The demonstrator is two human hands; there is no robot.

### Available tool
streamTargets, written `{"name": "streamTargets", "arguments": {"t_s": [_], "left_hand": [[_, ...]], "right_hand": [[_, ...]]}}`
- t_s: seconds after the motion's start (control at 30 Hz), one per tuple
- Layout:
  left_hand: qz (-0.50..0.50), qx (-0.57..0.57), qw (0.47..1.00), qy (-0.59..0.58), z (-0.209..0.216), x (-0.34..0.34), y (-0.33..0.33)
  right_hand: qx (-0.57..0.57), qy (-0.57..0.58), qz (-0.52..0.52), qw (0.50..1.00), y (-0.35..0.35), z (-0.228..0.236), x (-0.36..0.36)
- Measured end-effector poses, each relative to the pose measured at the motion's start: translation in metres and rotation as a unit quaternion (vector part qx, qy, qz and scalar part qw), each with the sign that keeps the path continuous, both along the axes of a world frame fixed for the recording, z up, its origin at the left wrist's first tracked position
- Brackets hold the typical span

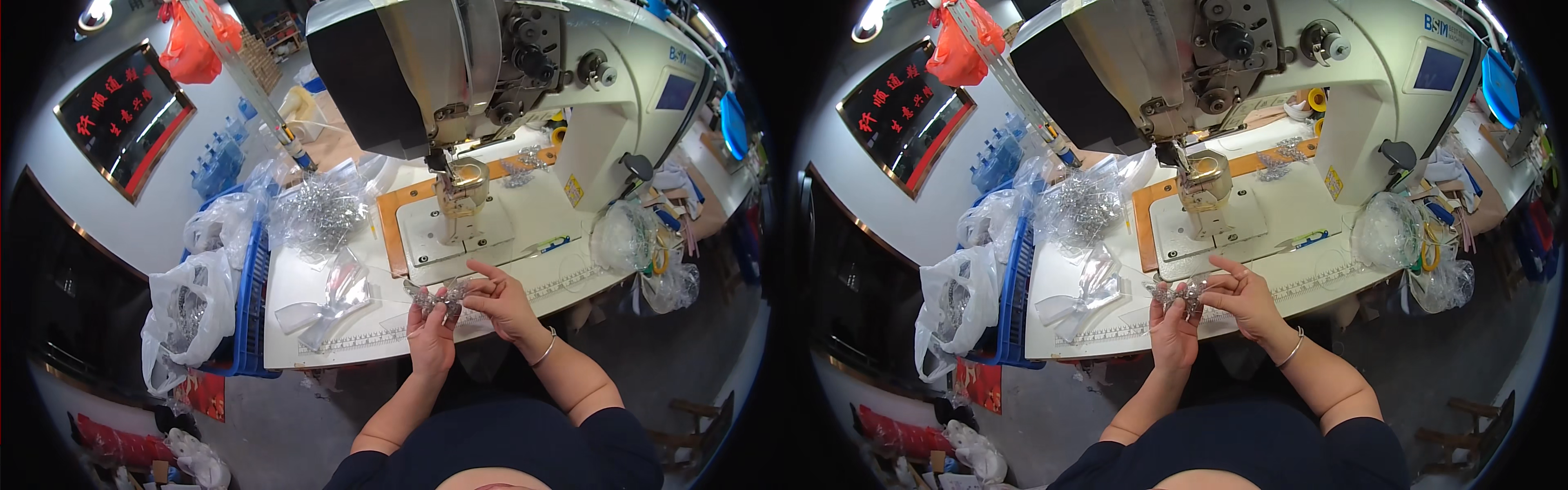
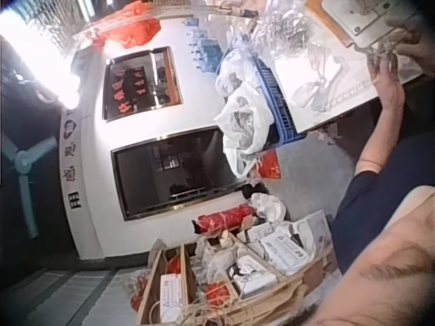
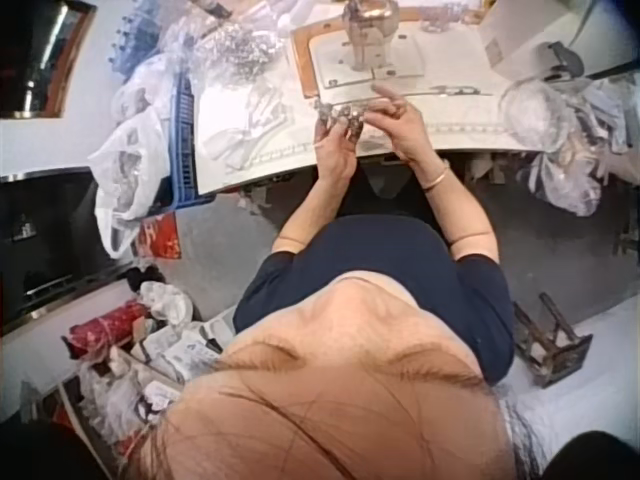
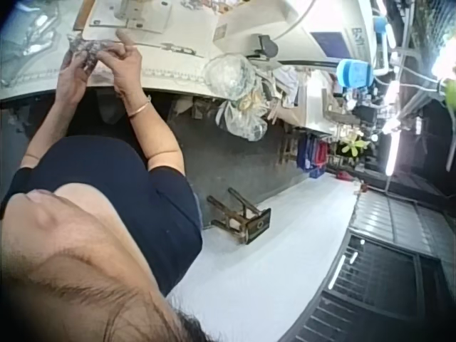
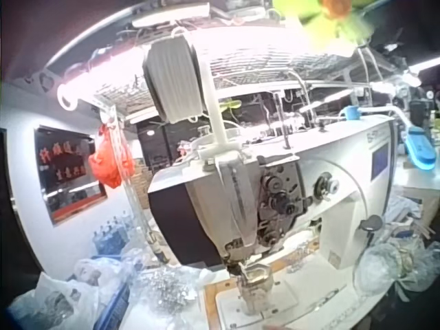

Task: The person sews small, shiny, silver decorative items using a sewing machine. They repeatedly pick up items, place them under the needle, sew, and then trim the threads with scissors. The person handles the items one at a time and places finished pieces on the table.

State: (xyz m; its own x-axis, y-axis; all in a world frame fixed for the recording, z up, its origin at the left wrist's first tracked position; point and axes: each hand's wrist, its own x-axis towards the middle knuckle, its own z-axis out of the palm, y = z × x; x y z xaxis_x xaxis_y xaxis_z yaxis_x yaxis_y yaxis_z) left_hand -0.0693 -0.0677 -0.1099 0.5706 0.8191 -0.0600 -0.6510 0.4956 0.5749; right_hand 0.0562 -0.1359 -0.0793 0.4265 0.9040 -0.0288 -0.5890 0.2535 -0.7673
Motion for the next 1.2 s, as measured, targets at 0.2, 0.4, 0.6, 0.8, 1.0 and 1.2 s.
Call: {"name": "streamTargets", "arguments": {"t_s": [0.2, 0.4, 0.6, 0.8, 1.0, 1.2], "left_hand": [[-0.009, -0.015, 1.0, 0.004, 0.007, 0.0, -0.004], [-0.052, -0.052, 0.997, 0.021, 0.014, -0.001, -0.002], [-0.08, -0.081, 0.992, -0.049, 0.018, -0.008, 0.0], [-0.065, -0.026, 0.997, -0.031, 0.013, -0.008, -0.001], [-0.06, -0.029, 0.998, 0.001, 0.007, -0.007, 0.003], [-0.051, -0.02, 0.998, 0.009, 0.014, -0.007, 0.002]], "right_hand": [[-0.043, -0.038, -0.04, 0.998, 0.005, 0.001, 0.002], [-0.049, -0.05, -0.069, 0.995, 0.005, -0.006, 0.005], [-0.06, -0.06, -0.073, 0.994, 0.004, -0.003, 0.007], [-0.045, -0.084, -0.075, 0.993, 0.004, 0.001, 0.005], [-0.042, -0.106, -0.076, 0.991, 0.007, 0.003, 0.005], [-0.052, -0.112, -0.072, 0.99, 0.01, 0.004, 0.008]]}}
